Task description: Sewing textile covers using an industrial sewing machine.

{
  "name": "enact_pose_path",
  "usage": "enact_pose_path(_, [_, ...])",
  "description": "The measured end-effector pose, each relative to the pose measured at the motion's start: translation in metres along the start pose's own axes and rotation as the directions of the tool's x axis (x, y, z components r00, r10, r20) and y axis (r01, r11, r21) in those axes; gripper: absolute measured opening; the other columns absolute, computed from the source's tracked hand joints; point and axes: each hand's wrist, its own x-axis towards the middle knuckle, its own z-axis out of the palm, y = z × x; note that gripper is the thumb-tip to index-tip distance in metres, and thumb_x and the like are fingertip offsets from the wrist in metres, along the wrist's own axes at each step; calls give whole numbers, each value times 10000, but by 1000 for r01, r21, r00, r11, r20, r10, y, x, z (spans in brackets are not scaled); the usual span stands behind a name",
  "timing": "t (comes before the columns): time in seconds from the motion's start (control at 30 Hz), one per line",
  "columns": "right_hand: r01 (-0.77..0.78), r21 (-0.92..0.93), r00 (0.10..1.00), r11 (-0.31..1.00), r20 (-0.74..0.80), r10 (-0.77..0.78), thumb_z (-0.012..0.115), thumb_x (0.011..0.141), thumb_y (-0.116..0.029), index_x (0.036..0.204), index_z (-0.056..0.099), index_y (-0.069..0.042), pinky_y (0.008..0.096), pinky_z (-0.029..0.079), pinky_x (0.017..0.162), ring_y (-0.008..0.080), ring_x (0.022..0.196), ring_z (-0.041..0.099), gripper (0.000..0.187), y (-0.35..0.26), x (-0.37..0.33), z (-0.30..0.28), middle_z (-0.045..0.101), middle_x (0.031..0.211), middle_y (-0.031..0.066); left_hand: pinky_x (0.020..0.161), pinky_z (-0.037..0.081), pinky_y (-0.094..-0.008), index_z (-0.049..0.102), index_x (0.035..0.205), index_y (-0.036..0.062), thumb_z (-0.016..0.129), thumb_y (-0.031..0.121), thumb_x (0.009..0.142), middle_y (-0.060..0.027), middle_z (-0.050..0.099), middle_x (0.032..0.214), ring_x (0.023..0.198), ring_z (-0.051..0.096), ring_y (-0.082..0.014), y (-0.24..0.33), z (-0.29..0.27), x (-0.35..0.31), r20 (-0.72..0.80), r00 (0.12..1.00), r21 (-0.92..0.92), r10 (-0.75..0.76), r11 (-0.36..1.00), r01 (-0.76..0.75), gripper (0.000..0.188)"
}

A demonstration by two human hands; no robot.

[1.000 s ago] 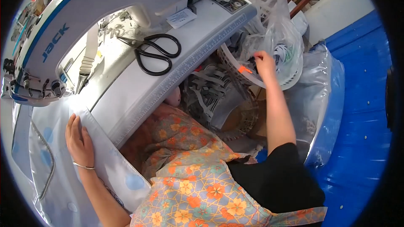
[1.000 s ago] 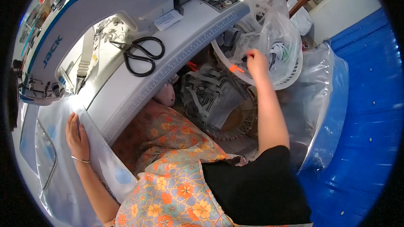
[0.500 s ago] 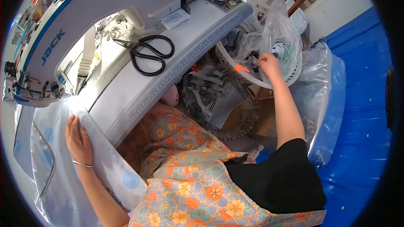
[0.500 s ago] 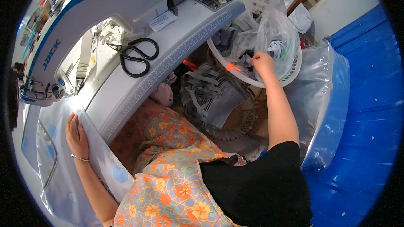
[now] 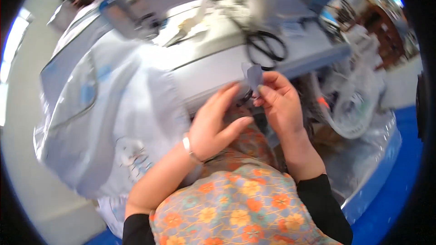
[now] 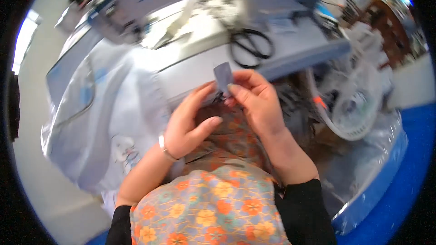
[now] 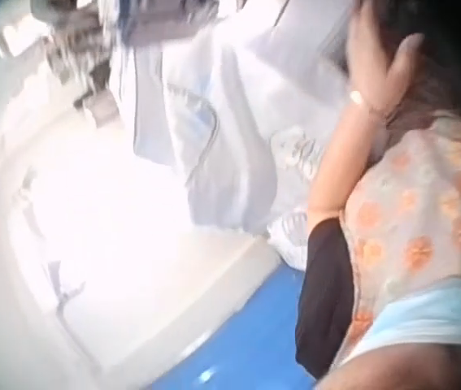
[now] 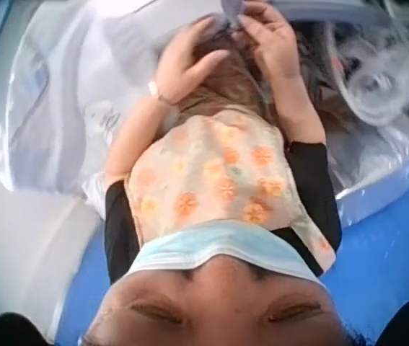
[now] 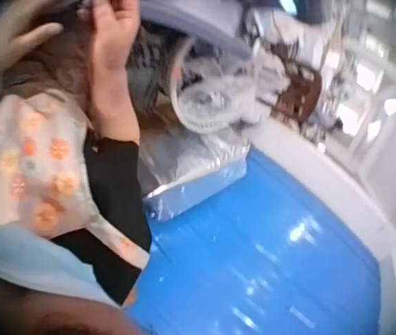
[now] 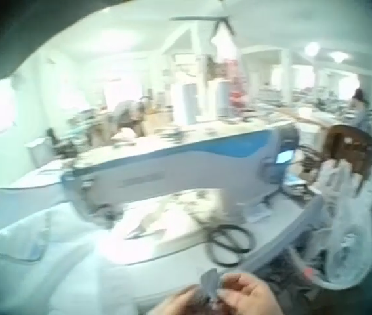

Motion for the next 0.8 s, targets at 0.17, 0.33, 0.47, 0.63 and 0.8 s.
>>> enact_pose_path(0.17, [-130, 200, 968, 971, 238, 81, 624, 957, 6, 1102, 640, -25, 271, 568, 767, 144, 883, 680, 149, 53, 6, 79, 698, 1033, 66, 901, 520, -332, 556, 1317, -39, 539, 159, 1029, -133, 652, 1139, 1017, 631, -215, -9, -33, -26, -197, 935, -430, -295, 883, 188, 349])
enact_pose_path(0.33, [244, -503, 936, 829, 346, -66, 630, 971, -9, 1053, 623, -5, 243, 553, 736, 84, 840, 649, 83, 52, 14, 89, 679, 932, 38, 723, 500, -247, 631, 1164, -27, 494, 218, 1076, -36, 671, 970, 816, 596, -97, -17, -47, -41, -210, 819, -686, -534, 677, 266, 294])
enact_pose_path(0.47, [293, -614, 937, 733, 335, -94, 626, 967, 6, 1030, 623, 15, 234, 544, 720, 65, 802, 634, 64, 47, 20, 92, 668, 862, 21, 731, 505, -258, 629, 1166, -34, 495, 230, 1075, -48, 682, 982, 824, 609, -105, -26, -45, -42, -151, 821, -598, -551, 712, 368, 310])
enact_pose_path(0.63, [260, -509, 947, 821, 299, -114, 629, 965, 8, 1018, 645, 10, 231, 547, 700, 70, 793, 635, 55, 40, 22, 97, 666, 839, 16, 746, 508, -262, 627, 1156, -43, 494, 221, 1068, -56, 692, 992, 846, 623, -106, -31, -45, -44, -188, 793, -733, -579, 620, 279, 308])
enact_pose_path(0.8, [355, -481, 900, 802, 408, -154, 634, 951, 27, 936, 652, 8, 233, 545, 702, 106, 868, 641, 30, 43, 25, 102, 653, 997, 52, 755, 516, -274, 621, 1178, -44, 484, 213, 1067, -67, 698, 989, 846, 644, -121, -32, -47, -42, -170, 780, -774, -603, 571, 273, 312])
